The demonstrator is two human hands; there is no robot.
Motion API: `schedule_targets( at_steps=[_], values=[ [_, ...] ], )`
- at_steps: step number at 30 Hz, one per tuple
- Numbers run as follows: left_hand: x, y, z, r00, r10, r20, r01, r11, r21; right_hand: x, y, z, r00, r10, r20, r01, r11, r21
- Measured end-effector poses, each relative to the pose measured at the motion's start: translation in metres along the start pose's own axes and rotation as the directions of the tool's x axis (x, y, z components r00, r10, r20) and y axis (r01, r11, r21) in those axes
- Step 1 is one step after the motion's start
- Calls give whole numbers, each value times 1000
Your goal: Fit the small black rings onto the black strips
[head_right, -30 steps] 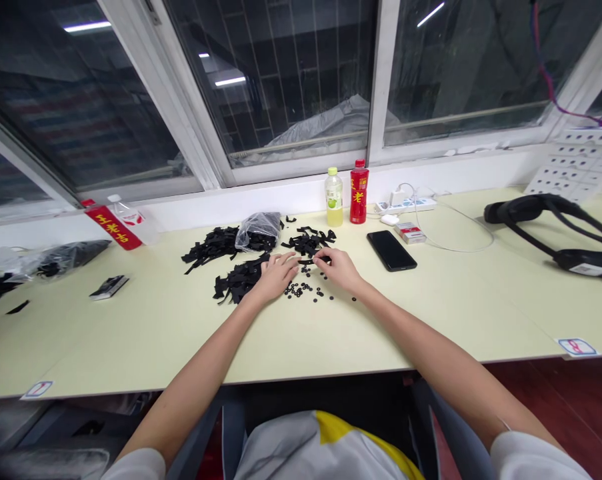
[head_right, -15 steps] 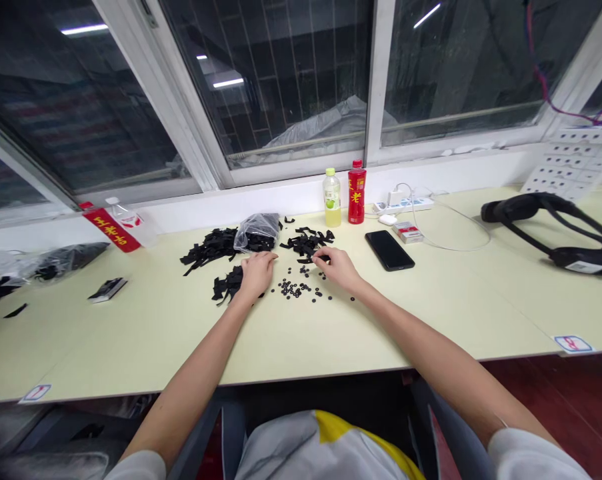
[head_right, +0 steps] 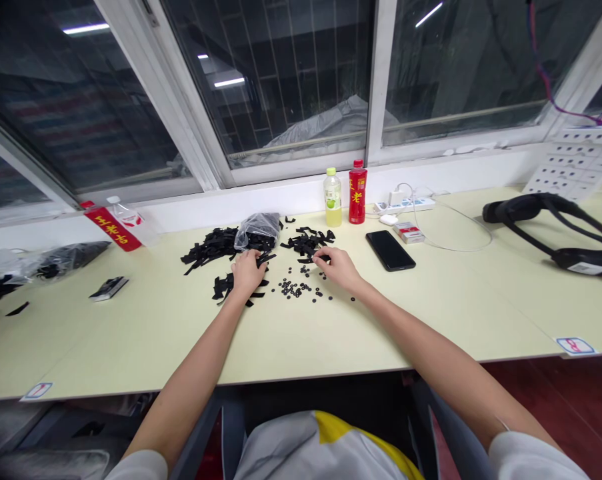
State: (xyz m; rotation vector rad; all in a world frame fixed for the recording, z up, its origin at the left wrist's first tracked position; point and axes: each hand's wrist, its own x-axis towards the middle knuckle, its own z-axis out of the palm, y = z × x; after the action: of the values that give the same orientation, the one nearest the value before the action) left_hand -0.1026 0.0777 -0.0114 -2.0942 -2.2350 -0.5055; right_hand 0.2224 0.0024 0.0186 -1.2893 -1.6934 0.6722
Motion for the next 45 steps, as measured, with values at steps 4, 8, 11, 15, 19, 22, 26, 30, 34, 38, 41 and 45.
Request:
schedule_targets(
  at_steps=[4,8,11,15,19,22,26,30,34,38,41,45],
  values=[
    [-1,-2,-2,999,-6,52,6,1000,5,0,-1,0,1000,12,-1,-12,1000,-2],
    [-3,0,-6,998,2,56,-2,1000,-5,0,-1,0,1000,6,6,-6,1000,0],
    [-4,1,-10,998,5,58,-4,1000,-15,0,-1,1,1000,-2,8,2,1000,-6],
    [-4,2,-14,998,12,62,-11,1000,-18,0,1,0,1000,-12,8,12,1000,-11],
    [-1,-2,-17,998,-2,61,3,1000,-8,-1,1,0,1000,-22,10,22,1000,-8],
    [0,-9,-21,998,-35,53,33,999,25,-1,1,0,1000,-24,10,25,1000,-12],
    [-2,-14,-27,998,-51,-25,53,994,95,-1,0,0,1000,-21,7,21,1000,-19],
    [-5,-3,-25,998,56,-21,-56,998,30,-1,-1,0,1000,-19,8,19,1000,-19],
    [-7,11,-15,992,124,34,-123,992,-13,-1,-2,-1,1000,-19,1,19,1000,-19],
    [-9,13,-9,989,131,63,-132,991,12,-1,-2,0,1000,-24,-7,24,1000,-15],
    [-10,12,-10,986,138,94,-142,990,27,-1,-2,0,1000,-29,-2,29,999,-17],
    [-8,12,-15,980,164,109,-169,985,33,-1,-1,0,1000,-29,3,29,999,-23]
  ],
)
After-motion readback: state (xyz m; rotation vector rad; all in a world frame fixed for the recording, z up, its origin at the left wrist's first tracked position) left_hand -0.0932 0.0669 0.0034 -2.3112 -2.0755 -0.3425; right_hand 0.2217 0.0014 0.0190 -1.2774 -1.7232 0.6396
